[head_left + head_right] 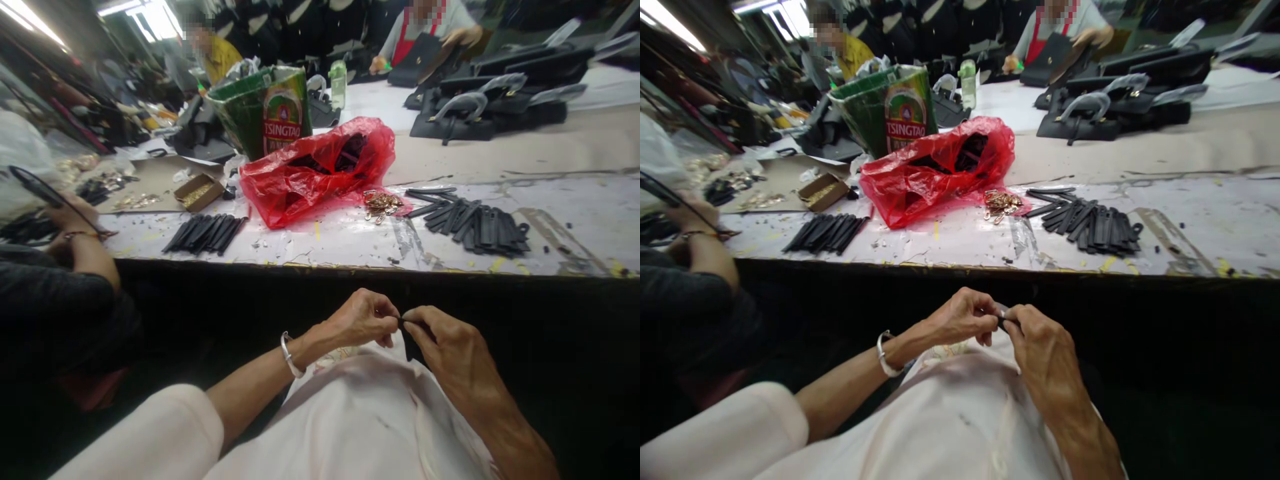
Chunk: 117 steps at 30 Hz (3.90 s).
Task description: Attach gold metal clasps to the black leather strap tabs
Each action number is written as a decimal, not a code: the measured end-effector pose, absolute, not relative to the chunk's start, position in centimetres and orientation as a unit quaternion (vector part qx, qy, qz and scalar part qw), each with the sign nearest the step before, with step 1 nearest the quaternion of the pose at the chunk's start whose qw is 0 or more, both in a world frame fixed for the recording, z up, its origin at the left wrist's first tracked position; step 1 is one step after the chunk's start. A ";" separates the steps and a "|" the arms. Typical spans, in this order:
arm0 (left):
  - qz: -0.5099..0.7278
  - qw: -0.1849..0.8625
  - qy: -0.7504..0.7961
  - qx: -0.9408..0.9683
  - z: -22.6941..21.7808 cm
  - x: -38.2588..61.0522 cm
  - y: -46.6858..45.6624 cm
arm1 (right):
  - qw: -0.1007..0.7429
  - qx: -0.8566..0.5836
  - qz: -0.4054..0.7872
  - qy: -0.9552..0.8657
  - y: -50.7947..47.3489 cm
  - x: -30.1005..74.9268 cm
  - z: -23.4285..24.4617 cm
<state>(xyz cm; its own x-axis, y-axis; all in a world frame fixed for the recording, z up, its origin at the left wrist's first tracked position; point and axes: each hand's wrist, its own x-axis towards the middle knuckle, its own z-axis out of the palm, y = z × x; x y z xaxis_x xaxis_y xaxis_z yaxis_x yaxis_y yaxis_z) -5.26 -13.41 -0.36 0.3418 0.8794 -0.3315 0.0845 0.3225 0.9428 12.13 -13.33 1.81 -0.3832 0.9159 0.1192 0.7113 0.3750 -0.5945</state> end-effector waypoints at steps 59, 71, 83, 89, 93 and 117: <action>0.216 0.813 0.516 0.163 -0.5 -4.4 -13.0 | 0.183 -0.442 0.596 -0.646 -10.2 15.1 -1.0; 0.332 0.741 0.567 0.140 -0.9 -2.4 -12.5 | 0.247 -0.492 0.447 -0.705 -9.9 14.1 -1.6; 0.360 0.726 0.566 0.153 -1.0 -1.6 -12.0 | 0.308 -0.456 0.356 -0.756 -10.1 13.6 -0.2; 0.390 0.710 0.560 0.174 -1.3 -1.0 -12.0 | 0.333 -0.436 0.327 -0.770 -10.3 13.7 -0.4; 0.409 0.678 0.557 0.251 -0.7 -0.8 -11.9 | 0.378 -0.435 0.303 -0.759 -10.5 13.8 -0.3; 0.433 0.672 0.550 0.243 -1.2 0.8 -10.9 | 0.362 -0.489 0.278 -0.743 -10.7 14.5 -0.3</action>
